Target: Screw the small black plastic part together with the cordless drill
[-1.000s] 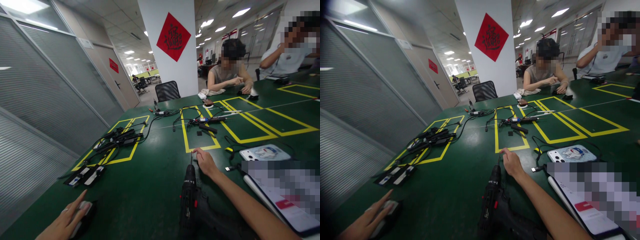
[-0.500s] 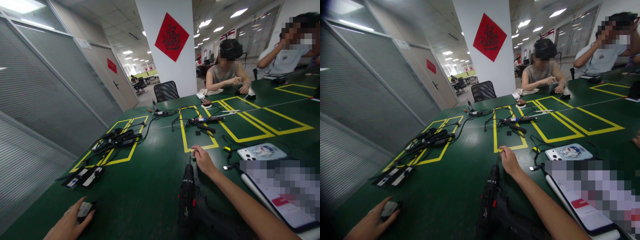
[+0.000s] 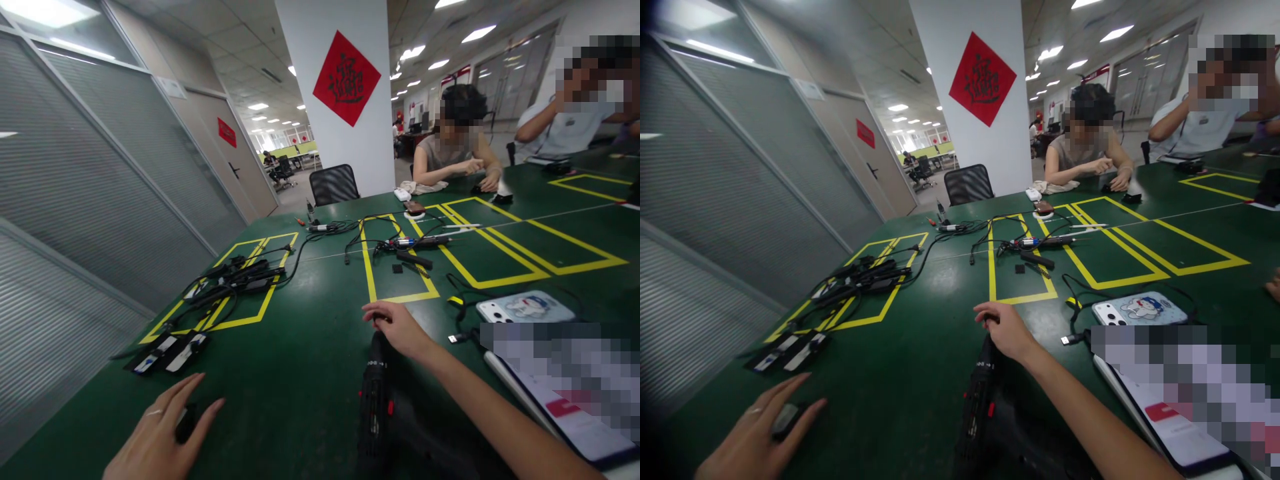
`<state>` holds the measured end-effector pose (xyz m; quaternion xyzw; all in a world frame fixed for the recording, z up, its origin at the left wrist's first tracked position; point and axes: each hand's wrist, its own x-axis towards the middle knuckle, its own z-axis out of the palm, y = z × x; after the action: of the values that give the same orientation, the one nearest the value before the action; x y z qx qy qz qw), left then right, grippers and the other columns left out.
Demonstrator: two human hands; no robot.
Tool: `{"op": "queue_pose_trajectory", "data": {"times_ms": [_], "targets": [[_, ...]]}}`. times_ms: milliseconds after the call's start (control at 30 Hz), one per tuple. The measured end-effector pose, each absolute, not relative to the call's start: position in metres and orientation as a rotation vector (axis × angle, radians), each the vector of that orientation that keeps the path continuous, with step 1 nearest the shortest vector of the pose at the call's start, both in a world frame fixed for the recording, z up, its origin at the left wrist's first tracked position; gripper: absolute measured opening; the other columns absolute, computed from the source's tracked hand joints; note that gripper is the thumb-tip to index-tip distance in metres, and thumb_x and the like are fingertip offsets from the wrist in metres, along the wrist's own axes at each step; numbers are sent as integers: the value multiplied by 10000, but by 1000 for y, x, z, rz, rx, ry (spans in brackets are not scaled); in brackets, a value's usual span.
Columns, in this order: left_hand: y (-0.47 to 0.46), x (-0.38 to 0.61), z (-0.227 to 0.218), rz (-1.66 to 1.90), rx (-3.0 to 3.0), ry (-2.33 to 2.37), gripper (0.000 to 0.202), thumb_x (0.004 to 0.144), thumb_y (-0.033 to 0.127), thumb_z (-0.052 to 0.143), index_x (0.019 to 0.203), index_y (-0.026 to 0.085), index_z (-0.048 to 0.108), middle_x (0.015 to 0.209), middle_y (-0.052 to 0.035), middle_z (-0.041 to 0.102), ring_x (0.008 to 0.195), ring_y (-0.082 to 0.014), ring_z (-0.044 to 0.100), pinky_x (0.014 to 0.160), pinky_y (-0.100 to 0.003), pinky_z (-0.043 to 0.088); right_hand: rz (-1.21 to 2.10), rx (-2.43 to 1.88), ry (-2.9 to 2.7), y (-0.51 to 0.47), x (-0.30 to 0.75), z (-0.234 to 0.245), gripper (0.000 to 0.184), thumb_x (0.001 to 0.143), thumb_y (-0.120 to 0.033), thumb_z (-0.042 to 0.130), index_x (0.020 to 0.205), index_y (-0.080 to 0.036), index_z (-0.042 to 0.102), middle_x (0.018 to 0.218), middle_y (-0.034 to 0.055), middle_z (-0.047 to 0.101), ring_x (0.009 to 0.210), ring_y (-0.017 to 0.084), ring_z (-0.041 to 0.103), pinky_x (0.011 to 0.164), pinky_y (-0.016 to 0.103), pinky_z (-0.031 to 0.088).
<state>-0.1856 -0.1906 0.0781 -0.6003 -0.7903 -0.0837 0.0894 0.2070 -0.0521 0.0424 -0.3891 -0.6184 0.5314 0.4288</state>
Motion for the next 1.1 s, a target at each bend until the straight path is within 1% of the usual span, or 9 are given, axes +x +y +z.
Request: {"op": "queue_pose_trajectory", "data": {"times_ms": [67,133,300,467,600,700,833,933,1100], "targets": [[-188,-139,86,-204,-2009,-2180,566,772,557,476,1271,300,401,1334,-31,481,1119,-285,543,952,-431,437,1594,-876,-1453,-64,197,54,385,677,-70,469,1038,-147,581,866,48,653,689,117,587,672,267,458],[-182,-90,90,-319,-2208,-1996,552,793,499,505,1293,297,388,1339,-45,471,1155,-263,520,975,-402,437,1783,-810,-1403,-76,188,61,386,653,-80,525,1029,-150,569,862,45,658,684,122,615,683,282,472],[-162,-1,85,-472,-2631,-1633,574,794,386,576,1321,287,369,1277,-100,518,1127,-272,538,919,-427,494,2038,-659,-1286,-93,181,60,422,625,-134,643,1035,-157,544,841,36,669,682,145,648,674,293,488],[-145,26,75,-511,-2668,-1675,447,810,265,562,1240,241,447,1195,-113,545,1061,-262,565,870,-415,522,1988,-694,-1182,-91,181,45,369,634,-213,695,965,-149,543,736,20,670,633,148,634,574,250,469],[-141,33,75,-544,-2649,-1726,344,801,211,550,1142,242,510,1115,-95,563,986,-246,583,814,-396,537,1937,-747,-1159,-87,181,41,381,635,-230,701,969,-139,543,724,21,672,620,153,632,567,262,477],[-141,40,75,-589,-2612,-1721,340,786,170,538,1120,232,513,1065,-92,571,942,-243,585,791,-396,536,1936,-787,-1149,-84,182,40,412,629,-220,709,997,-139,543,743,21,677,615,143,629,576,256,477],[-143,47,73,-573,-2590,-1690,342,767,127,517,1099,209,515,1029,-102,579,959,-258,573,802,-407,527,1936,-829,-1157,-84,185,42,408,633,-206,713,1008,-150,563,762,13,675,616,114,616,567,218,459],[-145,44,72,-597,-2575,-1705,321,777,145,511,1092,208,520,1037,-104,578,958,-254,579,795,-398,530,1962,-804,-1140,-85,188,44,403,659,-216,706,1026,-154,553,818,34,677,672,123,632,612,234,486],[-148,4,81,-663,-2431,-1940,335,826,287,501,1155,227,510,1105,-80,567,955,-216,600,827,-342,513,1965,-848,-1115,-85,189,47,351,742,-255,627,1044,-119,513,821,77,669,685,174,665,679,336,529]]}}
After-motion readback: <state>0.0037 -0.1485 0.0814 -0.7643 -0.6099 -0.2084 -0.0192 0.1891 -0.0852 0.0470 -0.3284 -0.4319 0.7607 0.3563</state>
